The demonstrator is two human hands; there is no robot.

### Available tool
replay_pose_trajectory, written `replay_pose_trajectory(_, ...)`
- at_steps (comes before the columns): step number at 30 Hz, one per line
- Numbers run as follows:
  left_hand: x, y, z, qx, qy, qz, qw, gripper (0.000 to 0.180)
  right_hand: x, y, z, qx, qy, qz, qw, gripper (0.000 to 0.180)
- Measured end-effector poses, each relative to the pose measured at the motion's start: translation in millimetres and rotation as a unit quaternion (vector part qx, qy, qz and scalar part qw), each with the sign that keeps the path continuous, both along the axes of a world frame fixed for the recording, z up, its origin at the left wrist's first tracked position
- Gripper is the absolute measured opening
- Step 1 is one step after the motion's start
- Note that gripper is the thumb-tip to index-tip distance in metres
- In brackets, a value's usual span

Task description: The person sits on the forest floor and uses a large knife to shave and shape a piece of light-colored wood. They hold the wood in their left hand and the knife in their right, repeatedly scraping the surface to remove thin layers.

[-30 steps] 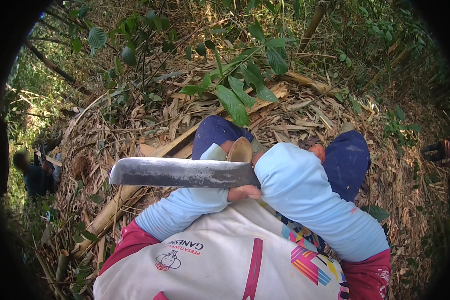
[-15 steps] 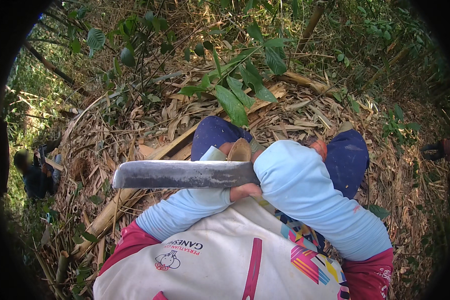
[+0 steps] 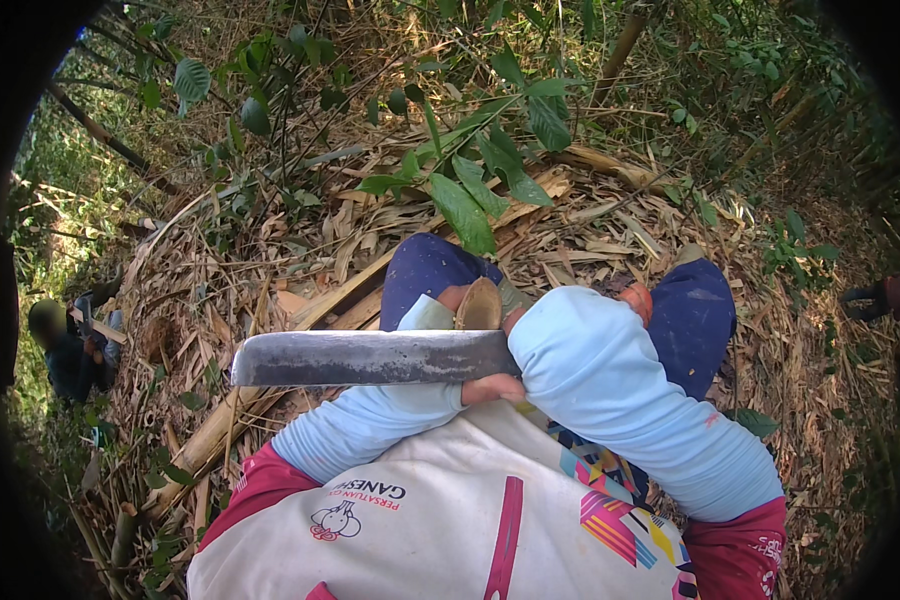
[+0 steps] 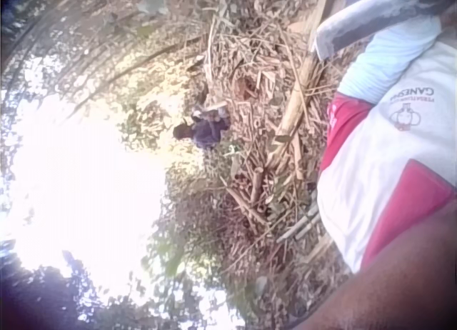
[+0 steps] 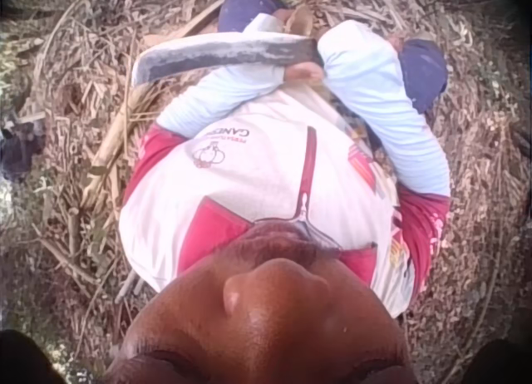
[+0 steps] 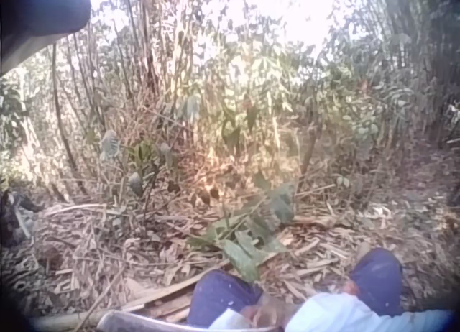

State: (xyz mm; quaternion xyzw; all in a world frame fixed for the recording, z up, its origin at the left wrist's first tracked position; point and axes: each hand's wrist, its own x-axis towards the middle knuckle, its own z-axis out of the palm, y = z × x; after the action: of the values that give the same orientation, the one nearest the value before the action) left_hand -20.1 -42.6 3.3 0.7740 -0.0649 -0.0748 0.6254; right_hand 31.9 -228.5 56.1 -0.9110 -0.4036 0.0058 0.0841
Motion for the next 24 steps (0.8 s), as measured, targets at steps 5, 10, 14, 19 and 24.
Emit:
replay_pose_trajectory(5,-0.2,1.2,1.1,0.077,-0.064,0.003,0.995,0.075,1.3,0.8,5.5,-0.025,0.017,-0.012,0.999,0.024)
replay_pose_trajectory(10,-4.1,-0.8,-2.0,0.129,-0.094,0.044,0.986,0.068,1.8,0.1,4.4,0.012,0.002,-0.011,1.000,0.025)
replay_pose_trajectory(14,0.8,-0.6,-16.3,0.107,-0.147,0.032,0.983,0.095,1.1,3.0,6.2,0.047,-0.016,-0.001,0.999,0.020)
replay_pose_trajectory(19,-2.9,1.5,5.9,0.062,-0.059,0.028,0.996,0.086,1.0,0.4,-2.4,0.065,0.052,-0.008,0.996,0.016)
replay_pose_trajectory(24,-2.5,3.5,6.4,-0.108,-0.055,-0.013,0.993,0.084,0.8,0.5,-4.4,0.061,0.041,0.002,0.997,0.010)
